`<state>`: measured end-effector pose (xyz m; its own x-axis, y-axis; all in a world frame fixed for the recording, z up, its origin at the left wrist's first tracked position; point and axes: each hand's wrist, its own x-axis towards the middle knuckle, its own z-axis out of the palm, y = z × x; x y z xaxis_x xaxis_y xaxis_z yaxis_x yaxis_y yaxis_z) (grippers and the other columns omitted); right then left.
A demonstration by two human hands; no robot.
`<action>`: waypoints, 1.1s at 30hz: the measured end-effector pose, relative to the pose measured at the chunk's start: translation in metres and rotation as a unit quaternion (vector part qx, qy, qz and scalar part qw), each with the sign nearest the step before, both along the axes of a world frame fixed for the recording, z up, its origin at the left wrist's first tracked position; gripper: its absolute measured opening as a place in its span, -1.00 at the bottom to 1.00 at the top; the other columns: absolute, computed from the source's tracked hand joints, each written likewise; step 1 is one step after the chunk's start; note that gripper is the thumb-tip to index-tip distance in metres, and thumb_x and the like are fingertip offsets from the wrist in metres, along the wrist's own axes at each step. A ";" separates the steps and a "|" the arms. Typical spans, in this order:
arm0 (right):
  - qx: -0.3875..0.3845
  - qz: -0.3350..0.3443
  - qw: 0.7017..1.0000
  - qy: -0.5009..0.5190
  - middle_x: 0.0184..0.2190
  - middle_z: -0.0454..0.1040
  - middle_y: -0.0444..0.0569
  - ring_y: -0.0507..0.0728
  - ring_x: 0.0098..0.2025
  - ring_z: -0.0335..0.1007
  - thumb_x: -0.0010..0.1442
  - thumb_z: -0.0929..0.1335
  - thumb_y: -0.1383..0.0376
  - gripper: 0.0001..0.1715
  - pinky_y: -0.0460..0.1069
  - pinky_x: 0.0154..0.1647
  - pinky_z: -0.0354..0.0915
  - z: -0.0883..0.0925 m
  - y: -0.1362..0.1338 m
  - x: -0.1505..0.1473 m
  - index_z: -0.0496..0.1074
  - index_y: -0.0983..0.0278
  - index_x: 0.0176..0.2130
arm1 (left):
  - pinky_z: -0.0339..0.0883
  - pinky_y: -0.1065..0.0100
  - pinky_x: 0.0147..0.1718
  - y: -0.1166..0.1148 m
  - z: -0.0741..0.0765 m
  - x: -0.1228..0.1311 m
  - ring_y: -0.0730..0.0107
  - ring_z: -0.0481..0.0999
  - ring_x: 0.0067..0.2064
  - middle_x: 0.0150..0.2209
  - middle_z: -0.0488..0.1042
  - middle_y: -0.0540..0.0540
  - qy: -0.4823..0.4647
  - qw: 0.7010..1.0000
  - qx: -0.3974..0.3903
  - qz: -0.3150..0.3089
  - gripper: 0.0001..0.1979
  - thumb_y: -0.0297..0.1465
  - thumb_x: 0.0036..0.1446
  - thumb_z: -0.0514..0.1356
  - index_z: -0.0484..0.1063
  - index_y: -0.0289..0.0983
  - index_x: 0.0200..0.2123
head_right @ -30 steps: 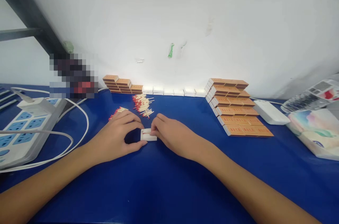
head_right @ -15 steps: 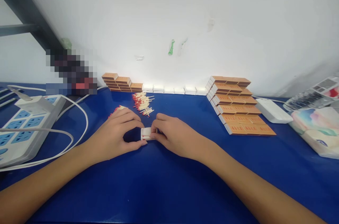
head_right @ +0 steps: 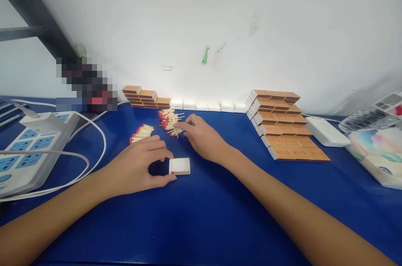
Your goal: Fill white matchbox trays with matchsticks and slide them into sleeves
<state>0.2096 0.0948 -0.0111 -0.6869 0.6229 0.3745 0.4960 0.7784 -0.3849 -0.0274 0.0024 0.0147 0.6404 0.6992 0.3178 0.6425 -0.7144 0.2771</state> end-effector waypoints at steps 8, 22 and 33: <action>-0.027 -0.032 0.999 -0.019 -0.06 0.41 0.07 0.21 -0.08 0.43 0.48 0.32 0.26 -0.87 0.15 0.00 0.43 0.005 -0.005 0.014 0.47 0.21 -0.11 | 0.31 0.21 -0.26 0.003 0.002 0.000 0.23 0.44 -0.22 -0.33 0.51 -0.04 0.010 1.000 -0.004 0.006 -0.72 -0.17 0.24 0.39 0.58 -0.27 -0.17; -0.093 -0.065 0.991 -0.075 -0.15 0.41 0.00 0.11 -0.26 0.38 0.51 0.27 0.16 -0.73 0.05 -0.22 0.32 0.018 -0.013 0.042 0.49 0.22 -0.14 | 0.30 0.24 -0.28 0.006 0.004 -0.004 0.24 0.46 -0.22 -0.32 0.53 -0.04 0.011 1.000 -0.021 0.017 -0.75 -0.19 0.25 0.39 0.58 -0.25 -0.17; -0.078 -0.058 0.989 -0.111 -0.10 0.41 0.05 0.15 -0.20 0.39 0.52 0.20 0.23 -0.74 0.08 -0.13 0.32 0.022 -0.013 0.048 0.41 0.23 -0.16 | 0.28 0.26 -0.28 0.009 0.001 -0.006 0.26 0.45 -0.24 -0.34 0.50 -0.04 0.004 1.000 -0.012 0.014 -0.73 -0.18 0.25 0.39 0.59 -0.26 -0.16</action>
<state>0.2577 0.0817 0.0108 -0.6616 0.7410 0.1148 0.6649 0.6505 -0.3672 -0.0331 0.0112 0.0162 0.6228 0.7245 0.2952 0.6649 -0.6890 0.2883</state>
